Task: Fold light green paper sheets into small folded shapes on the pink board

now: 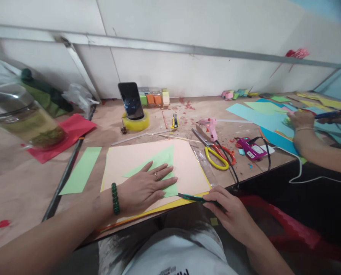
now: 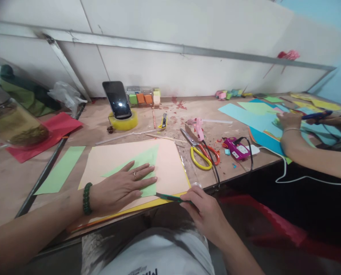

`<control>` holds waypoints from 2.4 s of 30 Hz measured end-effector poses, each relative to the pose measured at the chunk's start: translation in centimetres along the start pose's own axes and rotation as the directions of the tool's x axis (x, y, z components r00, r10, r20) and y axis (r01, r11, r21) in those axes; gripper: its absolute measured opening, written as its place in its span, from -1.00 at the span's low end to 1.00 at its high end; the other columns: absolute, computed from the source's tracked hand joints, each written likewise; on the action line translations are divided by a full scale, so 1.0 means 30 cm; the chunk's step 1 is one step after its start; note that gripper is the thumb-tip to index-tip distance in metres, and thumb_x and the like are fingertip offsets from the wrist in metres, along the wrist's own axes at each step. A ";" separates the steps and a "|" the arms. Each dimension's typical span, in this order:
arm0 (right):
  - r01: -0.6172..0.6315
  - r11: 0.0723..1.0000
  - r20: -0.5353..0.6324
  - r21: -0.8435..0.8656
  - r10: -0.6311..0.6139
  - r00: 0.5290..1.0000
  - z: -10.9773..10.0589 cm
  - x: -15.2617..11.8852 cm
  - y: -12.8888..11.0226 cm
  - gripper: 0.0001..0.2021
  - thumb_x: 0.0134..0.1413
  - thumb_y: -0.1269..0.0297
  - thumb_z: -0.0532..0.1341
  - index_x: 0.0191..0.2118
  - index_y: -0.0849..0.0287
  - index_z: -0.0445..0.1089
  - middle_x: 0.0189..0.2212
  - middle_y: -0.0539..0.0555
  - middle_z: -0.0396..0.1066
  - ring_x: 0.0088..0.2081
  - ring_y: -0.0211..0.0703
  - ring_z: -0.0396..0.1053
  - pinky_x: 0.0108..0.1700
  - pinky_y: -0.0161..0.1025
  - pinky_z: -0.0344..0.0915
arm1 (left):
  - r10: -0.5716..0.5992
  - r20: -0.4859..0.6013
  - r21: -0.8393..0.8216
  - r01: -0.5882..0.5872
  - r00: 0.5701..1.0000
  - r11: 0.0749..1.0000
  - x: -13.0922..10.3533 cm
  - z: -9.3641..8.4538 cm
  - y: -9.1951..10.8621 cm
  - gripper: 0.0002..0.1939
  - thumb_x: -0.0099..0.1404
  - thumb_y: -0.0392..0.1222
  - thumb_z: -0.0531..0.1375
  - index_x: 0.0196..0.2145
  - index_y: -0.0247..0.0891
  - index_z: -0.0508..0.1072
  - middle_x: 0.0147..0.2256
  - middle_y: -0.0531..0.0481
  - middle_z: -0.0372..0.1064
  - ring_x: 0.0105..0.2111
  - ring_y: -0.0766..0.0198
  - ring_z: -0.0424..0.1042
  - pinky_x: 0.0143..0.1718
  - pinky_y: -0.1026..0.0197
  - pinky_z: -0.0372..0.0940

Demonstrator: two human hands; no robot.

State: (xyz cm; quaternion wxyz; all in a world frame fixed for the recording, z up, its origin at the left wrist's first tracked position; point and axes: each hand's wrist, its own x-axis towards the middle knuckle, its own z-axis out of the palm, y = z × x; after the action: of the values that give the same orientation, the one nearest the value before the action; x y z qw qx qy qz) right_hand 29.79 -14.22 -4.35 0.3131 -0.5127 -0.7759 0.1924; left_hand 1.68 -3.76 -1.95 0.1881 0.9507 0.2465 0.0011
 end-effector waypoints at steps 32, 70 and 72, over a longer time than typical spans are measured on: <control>0.130 0.991 -0.019 0.009 -0.130 0.991 0.077 0.034 -0.068 -0.86 0.29 0.39 0.08 -0.23 0.14 0.38 -0.38 0.05 0.39 -0.37 -0.24 0.43 -0.32 -0.34 0.39 | -0.025 0.042 0.035 0.024 0.999 0.999 -0.001 -0.004 0.005 -0.52 0.46 -0.09 -0.13 0.30 0.03 0.03 0.36 -0.06 -0.16 0.35 0.07 -0.16 0.27 -0.24 -0.33; 0.217 0.976 -0.015 0.008 -0.217 0.976 0.156 0.070 -0.137 -0.85 0.27 0.44 0.07 -0.22 0.15 0.37 -0.39 0.05 0.38 -0.41 -0.26 0.43 -0.35 -0.37 0.40 | -0.056 0.025 0.079 0.054 0.998 0.995 -0.109 -0.017 -0.064 -0.51 0.48 -0.07 -0.19 0.32 0.00 -0.04 0.36 -0.01 -0.19 0.35 0.09 -0.18 0.27 -0.22 -0.35; 0.220 0.975 -0.008 0.016 -0.220 0.975 0.164 0.069 -0.139 -0.86 0.27 0.44 0.07 -0.21 0.15 0.37 -0.39 0.05 0.38 -0.41 -0.26 0.43 -0.36 -0.37 0.40 | -0.056 0.026 0.076 0.054 0.998 0.996 -0.110 -0.014 -0.066 -0.51 0.48 -0.06 -0.19 0.32 0.01 -0.04 0.37 -0.01 -0.19 0.35 0.09 -0.18 0.27 -0.22 -0.35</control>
State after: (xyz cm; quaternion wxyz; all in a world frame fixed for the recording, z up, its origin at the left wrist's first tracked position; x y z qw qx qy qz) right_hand 23.03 -13.88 -4.76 0.3392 -0.4216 -0.8253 0.1612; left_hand -2.20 -3.56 -1.98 0.1555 0.9500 0.2696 -0.0267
